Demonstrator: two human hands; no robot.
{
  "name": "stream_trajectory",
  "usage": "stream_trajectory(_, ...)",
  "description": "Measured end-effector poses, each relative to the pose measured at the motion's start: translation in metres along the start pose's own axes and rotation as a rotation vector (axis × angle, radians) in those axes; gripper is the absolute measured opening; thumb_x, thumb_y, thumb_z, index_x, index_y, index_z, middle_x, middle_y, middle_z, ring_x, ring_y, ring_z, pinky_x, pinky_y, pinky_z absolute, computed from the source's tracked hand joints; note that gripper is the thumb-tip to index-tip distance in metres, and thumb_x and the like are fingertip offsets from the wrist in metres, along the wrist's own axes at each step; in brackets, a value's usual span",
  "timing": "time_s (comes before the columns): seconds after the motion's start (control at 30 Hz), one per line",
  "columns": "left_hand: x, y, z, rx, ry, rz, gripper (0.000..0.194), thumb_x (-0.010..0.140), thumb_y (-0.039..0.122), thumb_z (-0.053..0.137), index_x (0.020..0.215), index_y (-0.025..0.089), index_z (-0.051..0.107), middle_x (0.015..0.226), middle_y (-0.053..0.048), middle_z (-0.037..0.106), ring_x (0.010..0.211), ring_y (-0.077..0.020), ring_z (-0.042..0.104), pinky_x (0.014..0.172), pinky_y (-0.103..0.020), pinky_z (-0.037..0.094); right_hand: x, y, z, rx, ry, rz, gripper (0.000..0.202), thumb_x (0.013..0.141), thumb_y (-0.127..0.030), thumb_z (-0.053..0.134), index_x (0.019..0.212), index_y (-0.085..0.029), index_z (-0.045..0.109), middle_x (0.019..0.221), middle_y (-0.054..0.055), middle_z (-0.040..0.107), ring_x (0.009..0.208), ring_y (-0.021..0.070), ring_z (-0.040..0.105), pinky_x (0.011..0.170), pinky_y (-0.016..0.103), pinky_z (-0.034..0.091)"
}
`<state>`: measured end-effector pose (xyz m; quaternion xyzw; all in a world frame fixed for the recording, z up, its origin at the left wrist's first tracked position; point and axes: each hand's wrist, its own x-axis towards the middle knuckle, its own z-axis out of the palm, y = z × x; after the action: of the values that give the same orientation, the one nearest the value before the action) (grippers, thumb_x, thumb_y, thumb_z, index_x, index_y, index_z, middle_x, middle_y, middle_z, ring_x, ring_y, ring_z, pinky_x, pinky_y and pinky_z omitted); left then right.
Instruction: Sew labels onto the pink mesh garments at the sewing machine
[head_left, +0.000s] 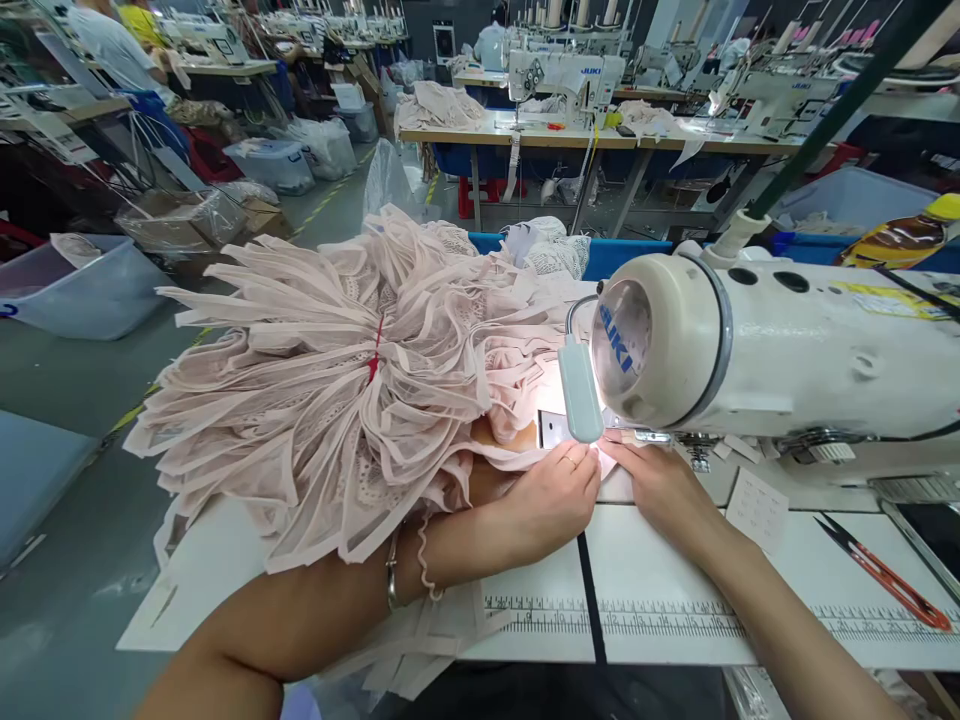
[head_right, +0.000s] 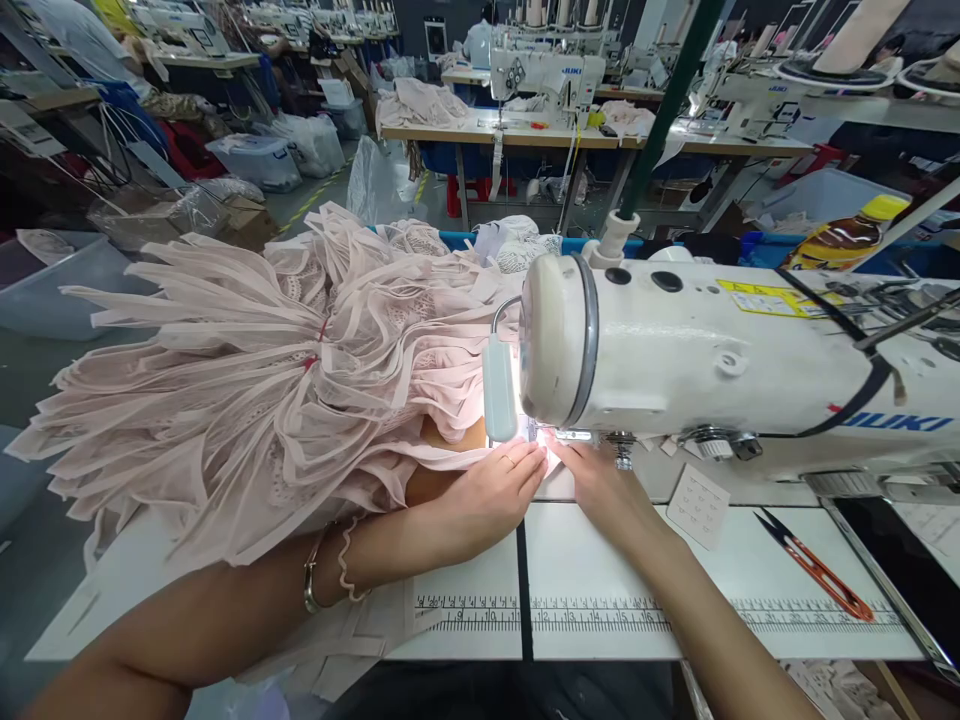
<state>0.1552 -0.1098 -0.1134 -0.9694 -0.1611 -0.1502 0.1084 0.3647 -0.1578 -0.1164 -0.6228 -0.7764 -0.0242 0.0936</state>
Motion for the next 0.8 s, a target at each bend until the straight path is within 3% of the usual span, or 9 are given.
stream_trajectory(0.2, -0.003, -0.002, 0.008, -0.047, -0.022, -0.013, 0.028, 0.096, 0.002, 0.04, 0.119, 0.01, 0.054, 0.127, -0.017, 0.061, 0.117, -0.0244, 0.059, 0.102, -0.041, 0.045, 0.001, 0.0, 0.002, 0.059, 0.023, 0.011, 0.062, 0.083, 0.0, 0.03, 0.131, -0.023, 0.064, 0.123, 0.007, 0.07, 0.112, 0.0236, 0.065, 0.098, 0.042, 0.053)
stream_trajectory(0.4, -0.003, -0.005, 0.002, -0.002, 0.024, -0.003, 0.03, 0.094, 0.001, 0.037, 0.117, 0.007, 0.056, 0.129, -0.018, 0.061, 0.118, -0.0259, 0.059, 0.1, -0.04, 0.046, 0.004, -0.006, 0.003, 0.018, 0.046, 0.022, 0.06, 0.084, 0.001, 0.032, 0.129, -0.024, 0.064, 0.123, 0.007, 0.071, 0.113, 0.0244, 0.064, 0.098, 0.043, 0.051)
stream_trajectory(0.57, -0.001, -0.006, -0.003, 0.053, 0.037, 0.008, 0.035, 0.094, -0.001, 0.034, 0.121, 0.005, 0.056, 0.127, -0.017, 0.063, 0.114, -0.0268, 0.061, 0.099, -0.04, 0.046, 0.007, -0.008, 0.0, -0.024, 0.016, 0.032, 0.057, 0.087, -0.002, 0.032, 0.126, -0.025, 0.065, 0.12, 0.008, 0.072, 0.107, 0.0249, 0.066, 0.093, 0.042, 0.051)
stream_trajectory(0.8, -0.001, -0.008, -0.006, 0.03, 0.001, -0.021, 0.038, 0.097, 0.001, 0.032, 0.128, 0.003, 0.052, 0.13, -0.019, 0.061, 0.117, -0.0261, 0.06, 0.093, -0.037, 0.047, 0.008, -0.011, -0.002, -0.048, -0.065, 0.071, 0.057, 0.086, -0.003, 0.033, 0.13, -0.025, 0.063, 0.13, 0.01, 0.066, 0.118, 0.028, 0.058, 0.096, 0.044, 0.047)
